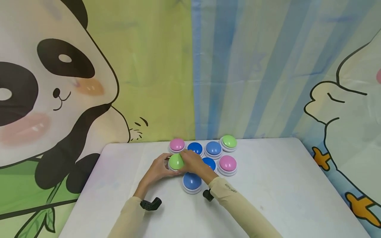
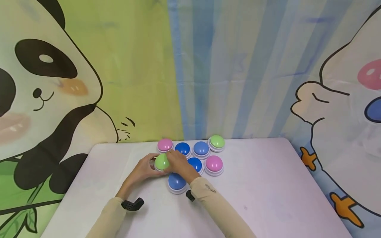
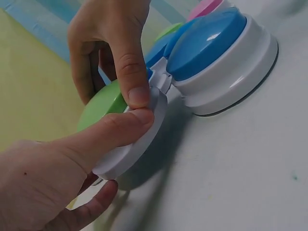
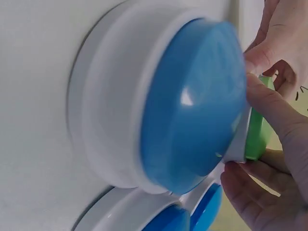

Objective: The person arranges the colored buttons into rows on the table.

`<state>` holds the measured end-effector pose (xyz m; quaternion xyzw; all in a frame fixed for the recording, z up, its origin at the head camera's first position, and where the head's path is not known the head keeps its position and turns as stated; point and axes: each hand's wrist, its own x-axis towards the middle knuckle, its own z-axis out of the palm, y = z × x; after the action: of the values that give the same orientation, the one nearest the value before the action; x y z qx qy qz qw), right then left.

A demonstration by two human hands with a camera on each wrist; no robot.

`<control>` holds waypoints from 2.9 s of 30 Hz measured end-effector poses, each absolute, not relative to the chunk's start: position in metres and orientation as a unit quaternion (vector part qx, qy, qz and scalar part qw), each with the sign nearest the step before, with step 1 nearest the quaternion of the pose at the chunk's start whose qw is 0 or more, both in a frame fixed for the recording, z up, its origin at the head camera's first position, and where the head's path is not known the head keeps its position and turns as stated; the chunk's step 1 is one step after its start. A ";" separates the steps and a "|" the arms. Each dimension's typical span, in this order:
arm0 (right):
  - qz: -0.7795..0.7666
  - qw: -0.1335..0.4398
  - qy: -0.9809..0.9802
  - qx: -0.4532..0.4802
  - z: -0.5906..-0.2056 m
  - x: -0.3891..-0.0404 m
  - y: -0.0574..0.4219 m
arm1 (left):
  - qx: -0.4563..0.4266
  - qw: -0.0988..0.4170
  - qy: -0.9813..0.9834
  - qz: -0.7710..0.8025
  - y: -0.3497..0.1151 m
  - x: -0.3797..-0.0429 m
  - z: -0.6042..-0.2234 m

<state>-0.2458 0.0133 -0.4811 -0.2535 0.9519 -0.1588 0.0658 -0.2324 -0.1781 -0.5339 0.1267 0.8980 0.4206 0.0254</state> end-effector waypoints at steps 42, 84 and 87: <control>-0.131 -0.036 0.940 -0.314 -0.489 -0.132 -0.035 | 0.248 -0.044 0.904 0.346 -0.239 -0.127 -0.524; -0.121 -0.016 0.947 -0.298 -0.503 -0.122 -0.035 | 0.294 0.021 0.925 0.241 -0.226 -0.128 -0.528; -0.116 -0.022 0.947 -0.300 -0.504 -0.121 -0.036 | 0.299 0.031 0.923 0.239 -0.226 -0.127 -0.525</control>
<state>-0.1212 -0.0357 -0.5036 -0.2998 0.9467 -0.1161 -0.0217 -0.1271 -0.2256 -0.5246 0.2995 0.9231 0.2394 0.0306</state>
